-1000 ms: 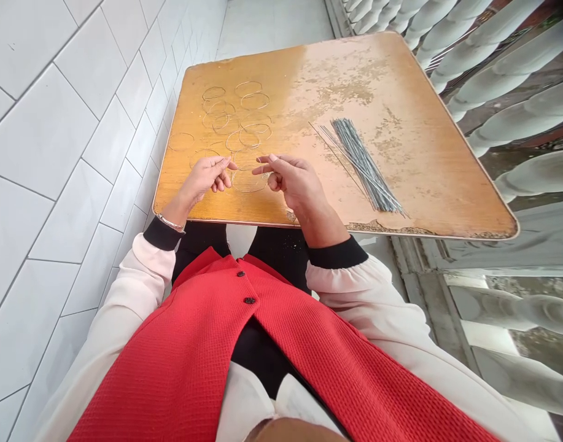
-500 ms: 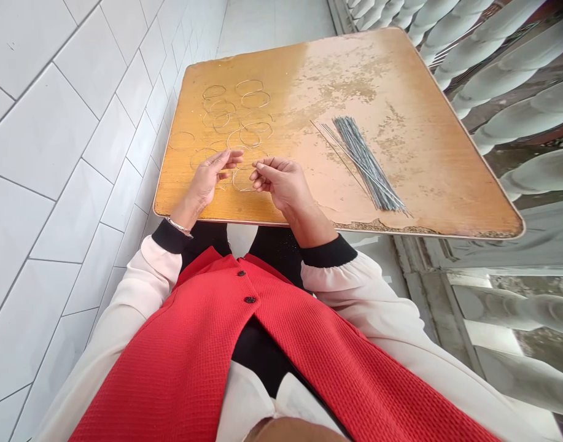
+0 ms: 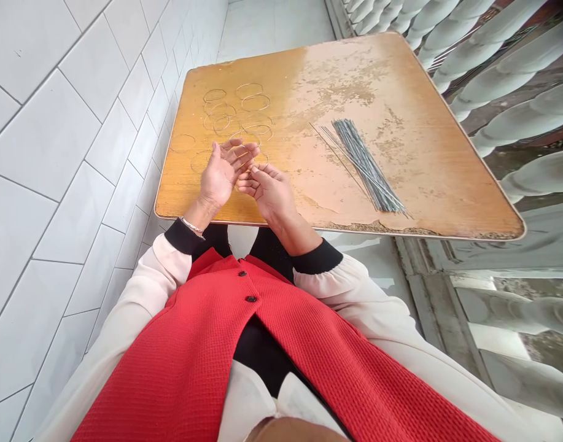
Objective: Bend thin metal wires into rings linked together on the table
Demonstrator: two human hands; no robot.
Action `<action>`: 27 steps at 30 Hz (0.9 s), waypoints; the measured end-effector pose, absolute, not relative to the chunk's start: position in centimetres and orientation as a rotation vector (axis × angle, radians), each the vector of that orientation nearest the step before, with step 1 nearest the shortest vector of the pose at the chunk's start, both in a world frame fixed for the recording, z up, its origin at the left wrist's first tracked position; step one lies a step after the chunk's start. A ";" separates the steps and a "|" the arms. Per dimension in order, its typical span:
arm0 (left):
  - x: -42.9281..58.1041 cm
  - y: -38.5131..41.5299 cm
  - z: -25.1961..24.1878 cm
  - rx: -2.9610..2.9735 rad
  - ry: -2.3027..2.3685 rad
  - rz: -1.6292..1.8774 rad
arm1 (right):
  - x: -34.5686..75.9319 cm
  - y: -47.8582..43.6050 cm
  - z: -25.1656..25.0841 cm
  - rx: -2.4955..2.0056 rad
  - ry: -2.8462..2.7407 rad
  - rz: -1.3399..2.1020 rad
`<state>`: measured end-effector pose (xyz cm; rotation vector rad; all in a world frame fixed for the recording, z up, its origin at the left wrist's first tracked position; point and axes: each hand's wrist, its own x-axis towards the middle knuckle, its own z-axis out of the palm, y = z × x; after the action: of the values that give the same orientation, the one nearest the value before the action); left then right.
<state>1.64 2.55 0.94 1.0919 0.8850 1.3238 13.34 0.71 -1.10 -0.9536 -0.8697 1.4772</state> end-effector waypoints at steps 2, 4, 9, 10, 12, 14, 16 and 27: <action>1.8 2.7 0.7 1.046 0.884 1.362 | 13.0 0.5 -1.0 -0.939 -0.820 1.497; 1.9 2.9 0.6 0.991 0.885 1.388 | 12.9 0.2 -0.8 -0.921 -0.770 1.526; 2.1 3.1 0.7 0.804 0.830 1.431 | 12.7 -0.1 -0.7 -0.845 -0.681 1.591; 2.1 3.1 0.7 0.773 0.824 1.441 | 12.6 -0.1 -0.7 -0.824 -0.668 1.598; 2.2 3.0 0.9 0.726 0.814 1.454 | 12.5 -0.1 -0.8 -0.780 -0.640 1.606; 2.3 3.0 1.0 0.708 0.792 1.457 | 12.5 0.0 -0.9 -0.747 -0.608 1.605; 2.3 2.9 1.0 0.723 0.768 1.448 | 12.5 0.1 -0.9 -0.731 -0.571 1.596; 2.7 3.1 0.4 0.757 0.835 1.472 | 11.8 0.2 -1.8 -0.678 -0.565 1.570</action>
<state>2.68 3.05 0.35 0.7574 0.8351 1.4725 11.80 0.19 -1.76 -0.6779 -0.5653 1.5696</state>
